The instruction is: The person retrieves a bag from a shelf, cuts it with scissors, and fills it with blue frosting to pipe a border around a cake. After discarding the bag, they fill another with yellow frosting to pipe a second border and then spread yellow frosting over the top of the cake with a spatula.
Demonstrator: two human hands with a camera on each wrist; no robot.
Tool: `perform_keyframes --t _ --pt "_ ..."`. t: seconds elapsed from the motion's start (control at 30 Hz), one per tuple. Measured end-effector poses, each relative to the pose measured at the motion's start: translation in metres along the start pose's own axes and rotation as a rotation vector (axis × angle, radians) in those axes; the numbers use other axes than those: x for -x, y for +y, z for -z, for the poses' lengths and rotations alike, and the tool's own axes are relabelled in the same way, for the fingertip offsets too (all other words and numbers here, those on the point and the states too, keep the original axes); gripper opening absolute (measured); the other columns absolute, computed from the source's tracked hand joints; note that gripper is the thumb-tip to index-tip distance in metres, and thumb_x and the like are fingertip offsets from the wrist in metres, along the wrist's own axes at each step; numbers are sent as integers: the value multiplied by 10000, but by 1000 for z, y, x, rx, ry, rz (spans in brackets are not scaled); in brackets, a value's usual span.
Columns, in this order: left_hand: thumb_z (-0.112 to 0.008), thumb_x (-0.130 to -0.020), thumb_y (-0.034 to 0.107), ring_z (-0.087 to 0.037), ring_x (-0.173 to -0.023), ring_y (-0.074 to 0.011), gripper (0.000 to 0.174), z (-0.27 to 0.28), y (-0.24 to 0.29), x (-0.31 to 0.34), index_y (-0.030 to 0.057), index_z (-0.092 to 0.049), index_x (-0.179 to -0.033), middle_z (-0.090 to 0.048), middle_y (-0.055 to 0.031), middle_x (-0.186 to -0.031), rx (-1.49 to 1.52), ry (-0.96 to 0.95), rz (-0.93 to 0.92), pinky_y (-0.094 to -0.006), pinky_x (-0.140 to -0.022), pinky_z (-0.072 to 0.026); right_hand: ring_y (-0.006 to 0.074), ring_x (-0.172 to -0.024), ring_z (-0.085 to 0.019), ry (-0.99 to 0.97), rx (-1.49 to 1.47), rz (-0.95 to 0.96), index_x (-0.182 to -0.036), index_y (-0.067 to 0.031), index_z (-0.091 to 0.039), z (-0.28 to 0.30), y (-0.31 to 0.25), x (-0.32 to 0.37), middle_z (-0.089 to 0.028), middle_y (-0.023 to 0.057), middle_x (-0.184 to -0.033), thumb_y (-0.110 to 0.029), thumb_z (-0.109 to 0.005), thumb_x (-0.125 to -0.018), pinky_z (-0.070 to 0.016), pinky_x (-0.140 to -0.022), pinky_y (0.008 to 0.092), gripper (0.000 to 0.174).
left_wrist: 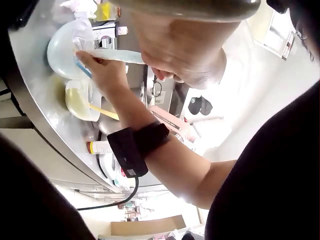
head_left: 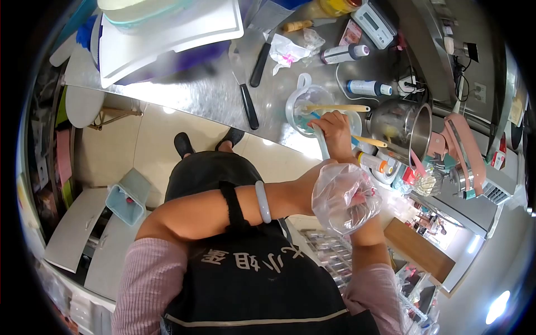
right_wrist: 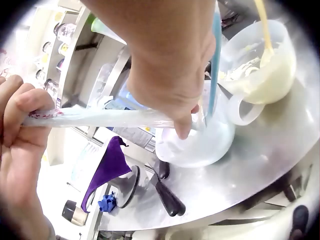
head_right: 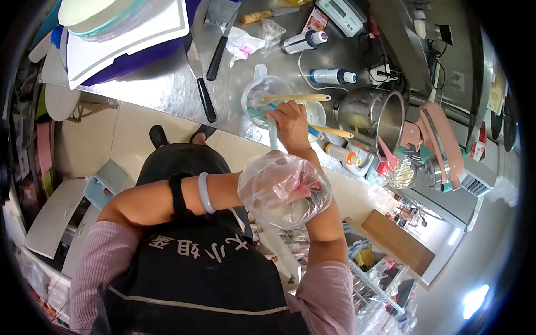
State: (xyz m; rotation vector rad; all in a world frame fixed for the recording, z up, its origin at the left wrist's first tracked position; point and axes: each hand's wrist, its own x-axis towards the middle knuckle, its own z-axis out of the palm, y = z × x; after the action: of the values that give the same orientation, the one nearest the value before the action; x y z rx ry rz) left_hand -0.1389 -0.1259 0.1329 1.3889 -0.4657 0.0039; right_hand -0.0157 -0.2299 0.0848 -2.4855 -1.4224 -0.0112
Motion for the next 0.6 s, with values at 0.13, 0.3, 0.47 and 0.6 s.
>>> perform_keyframes --t 0.13,0.3,0.47,0.6 --pt "-658 -771 201 -578 -805 -192 230 20 20 9 54 -586 -933 -597 -76 -905 -29 24 -55 -310 -738 -467 209 -728 -513 -7 -11 1 -699 -134 -647 7 -6 -6 -519 8 -676 -130 -672 -636 -357 -651 352 68" --pt "-627 -791 152 -551 -949 -199 351 32 44 70 19 -529 -1101 -542 -128 -1080 206 344 -602 -319 -863 -434 258 -662 -526 57 -37 -228 -720 -74 -669 16 -16 -7 -544 42 -639 -157 -693 -696 -381 -607 361 90" --pt "-429 -913 359 -476 -824 -183 310 154 140 148 89 -500 -1046 -493 -71 -964 901 379 10 -349 -756 -415 113 -626 -423 -141 -795 -960 -870 -33 -696 26 -11 -11 -503 -10 -664 -237 -502 -888 -373 -594 286 281" --pt "-266 -967 407 -222 -460 -115 582 205 171 183 174 -244 -434 -229 48 -468 479 617 -242 -270 -536 -258 125 -611 -508 -235 -302 -897 -877 -44 -681 19 -22 -19 -588 75 -657 -270 -550 -861 -404 -592 272 262"
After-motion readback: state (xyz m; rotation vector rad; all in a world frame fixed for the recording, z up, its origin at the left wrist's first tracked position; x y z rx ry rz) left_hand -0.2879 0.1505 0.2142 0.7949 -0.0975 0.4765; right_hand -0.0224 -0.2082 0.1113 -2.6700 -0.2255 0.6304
